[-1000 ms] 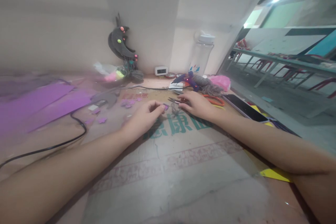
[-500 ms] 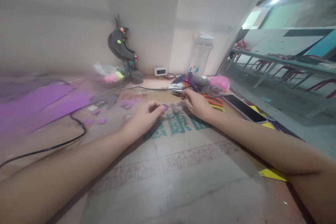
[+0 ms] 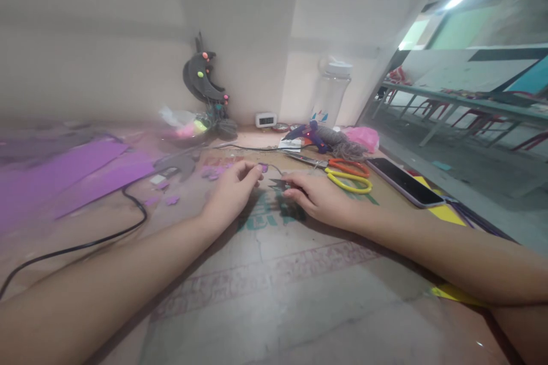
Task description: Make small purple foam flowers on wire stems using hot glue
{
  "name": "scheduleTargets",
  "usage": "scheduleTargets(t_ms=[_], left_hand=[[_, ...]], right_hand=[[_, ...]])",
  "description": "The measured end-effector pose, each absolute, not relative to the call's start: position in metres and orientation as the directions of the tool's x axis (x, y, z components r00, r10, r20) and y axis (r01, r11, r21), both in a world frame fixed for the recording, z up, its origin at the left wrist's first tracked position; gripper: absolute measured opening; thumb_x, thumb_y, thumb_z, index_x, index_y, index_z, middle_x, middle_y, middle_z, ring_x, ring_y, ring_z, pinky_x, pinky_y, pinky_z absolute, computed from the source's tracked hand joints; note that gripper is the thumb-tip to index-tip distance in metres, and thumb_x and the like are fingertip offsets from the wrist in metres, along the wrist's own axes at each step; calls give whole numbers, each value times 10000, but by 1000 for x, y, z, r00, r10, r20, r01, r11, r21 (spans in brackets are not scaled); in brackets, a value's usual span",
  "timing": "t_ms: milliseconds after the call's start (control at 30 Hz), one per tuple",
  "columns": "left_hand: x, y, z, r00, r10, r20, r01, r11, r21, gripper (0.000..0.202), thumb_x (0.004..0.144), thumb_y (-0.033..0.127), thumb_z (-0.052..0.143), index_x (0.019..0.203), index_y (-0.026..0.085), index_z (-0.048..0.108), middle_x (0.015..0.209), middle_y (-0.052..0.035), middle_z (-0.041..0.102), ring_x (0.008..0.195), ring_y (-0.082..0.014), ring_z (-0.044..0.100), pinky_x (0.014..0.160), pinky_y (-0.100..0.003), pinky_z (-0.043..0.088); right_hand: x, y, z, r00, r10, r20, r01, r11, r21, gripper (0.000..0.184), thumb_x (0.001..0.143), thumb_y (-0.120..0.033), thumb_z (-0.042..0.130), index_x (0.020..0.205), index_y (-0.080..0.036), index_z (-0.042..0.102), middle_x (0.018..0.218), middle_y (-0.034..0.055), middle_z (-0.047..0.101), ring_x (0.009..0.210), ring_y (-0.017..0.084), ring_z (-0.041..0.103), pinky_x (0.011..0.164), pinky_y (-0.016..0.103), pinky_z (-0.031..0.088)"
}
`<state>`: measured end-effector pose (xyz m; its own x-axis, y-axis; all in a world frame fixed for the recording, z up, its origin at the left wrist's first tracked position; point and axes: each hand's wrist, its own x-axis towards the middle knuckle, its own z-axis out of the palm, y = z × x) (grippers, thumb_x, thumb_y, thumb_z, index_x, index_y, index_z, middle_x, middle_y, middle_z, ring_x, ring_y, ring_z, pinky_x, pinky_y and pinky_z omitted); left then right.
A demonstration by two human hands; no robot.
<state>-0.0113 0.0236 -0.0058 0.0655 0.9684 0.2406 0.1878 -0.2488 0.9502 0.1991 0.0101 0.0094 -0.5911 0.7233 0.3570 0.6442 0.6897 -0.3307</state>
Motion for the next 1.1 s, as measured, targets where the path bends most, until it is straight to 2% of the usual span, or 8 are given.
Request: scheduleTargets(t_ms=[167,333,500,667,1100], left_hand=[[-11,21,-5,83,960,267,160,-277,947,262,867,440,591,850,179,609,804,-7,627,750,-155,571,683,-273,417],[-9,18,-2,116,959,257,221,-278,935,250,874,424,577,857,177,618,783,-2,617,715,-149,553,666,-276,395],[-8,17,-1,143,957,253,278,-284,917,245,863,420,580,792,188,616,753,0,612,712,-159,544,682,-292,395],[-7,17,1,181,950,255,301,-300,905,242,852,395,567,719,195,596,722,-1,603,693,-163,533,667,-299,380],[-6,13,4,200,947,252,300,-304,904,233,838,365,570,673,201,587,687,3,602,655,-159,529,646,-285,386]], right_hand=[[202,21,8,-546,781,305,718,623,-311,319,1006,-355,413,1165,-193,636,1034,88,718,908,229,658,768,324,463],[206,26,7,-507,771,386,721,625,-301,294,1005,-354,425,1114,-193,646,980,75,719,851,214,652,729,310,457],[206,25,6,-477,777,412,740,607,-289,280,993,-330,455,1130,-171,640,1005,89,725,887,233,665,742,323,471],[205,25,8,-512,759,401,731,631,-261,317,993,-318,459,1231,-178,614,1097,91,722,959,240,671,783,331,486],[207,28,7,-557,727,400,725,661,-193,332,1000,-317,446,1232,-162,626,1107,112,722,989,239,671,803,329,488]])
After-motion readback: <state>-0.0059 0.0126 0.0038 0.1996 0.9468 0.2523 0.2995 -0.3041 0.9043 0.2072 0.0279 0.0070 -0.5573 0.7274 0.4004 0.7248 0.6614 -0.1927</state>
